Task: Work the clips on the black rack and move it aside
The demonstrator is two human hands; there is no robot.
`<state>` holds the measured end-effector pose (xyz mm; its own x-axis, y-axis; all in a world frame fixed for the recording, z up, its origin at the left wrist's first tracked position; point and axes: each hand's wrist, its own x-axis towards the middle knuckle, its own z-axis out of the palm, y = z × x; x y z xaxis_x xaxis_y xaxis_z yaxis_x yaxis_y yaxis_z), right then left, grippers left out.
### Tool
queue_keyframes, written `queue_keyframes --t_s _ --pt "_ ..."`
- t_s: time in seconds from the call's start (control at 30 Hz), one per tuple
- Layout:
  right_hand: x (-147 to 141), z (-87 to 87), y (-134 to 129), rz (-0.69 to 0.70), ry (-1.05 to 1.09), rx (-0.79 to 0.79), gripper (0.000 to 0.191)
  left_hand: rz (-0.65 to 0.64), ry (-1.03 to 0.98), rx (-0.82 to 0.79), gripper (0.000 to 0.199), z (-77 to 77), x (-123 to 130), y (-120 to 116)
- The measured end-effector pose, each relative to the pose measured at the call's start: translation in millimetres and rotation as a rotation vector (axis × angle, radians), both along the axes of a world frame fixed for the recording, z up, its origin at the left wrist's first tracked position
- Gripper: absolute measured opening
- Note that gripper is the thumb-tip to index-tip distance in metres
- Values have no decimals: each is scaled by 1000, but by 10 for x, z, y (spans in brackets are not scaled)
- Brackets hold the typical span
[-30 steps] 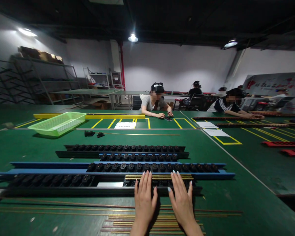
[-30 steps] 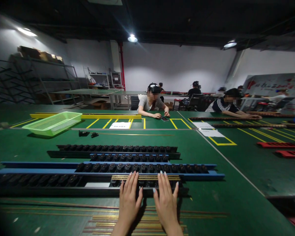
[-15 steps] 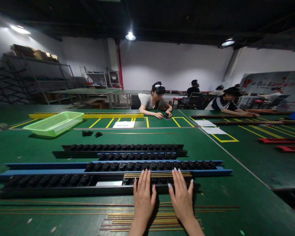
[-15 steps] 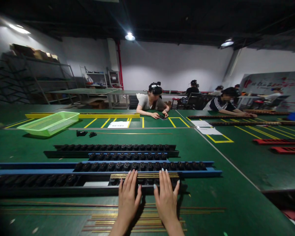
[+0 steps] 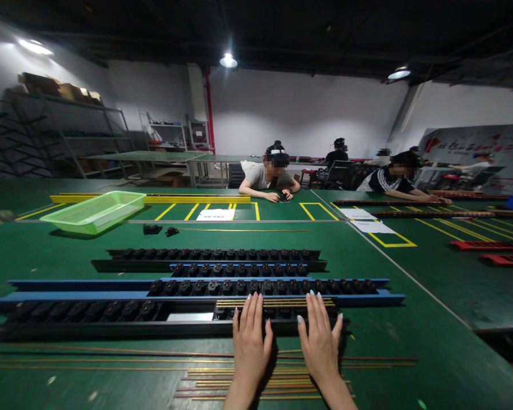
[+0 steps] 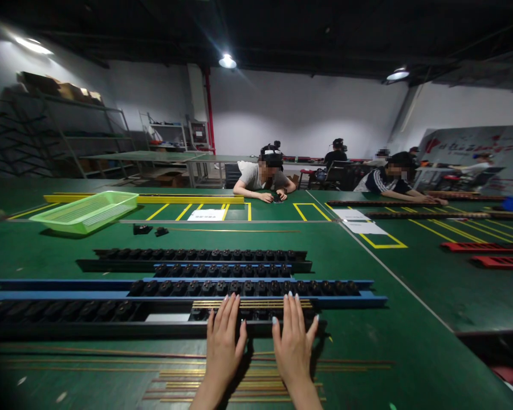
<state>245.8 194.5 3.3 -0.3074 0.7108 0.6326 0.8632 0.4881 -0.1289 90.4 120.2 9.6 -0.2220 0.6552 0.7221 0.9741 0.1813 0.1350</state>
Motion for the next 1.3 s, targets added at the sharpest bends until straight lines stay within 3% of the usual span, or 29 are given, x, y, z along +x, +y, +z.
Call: queue_keyframes --t_s 1.3 --pt "121 -32 124 -139 85 -32 62 9 18 6 66 3 -4 4"
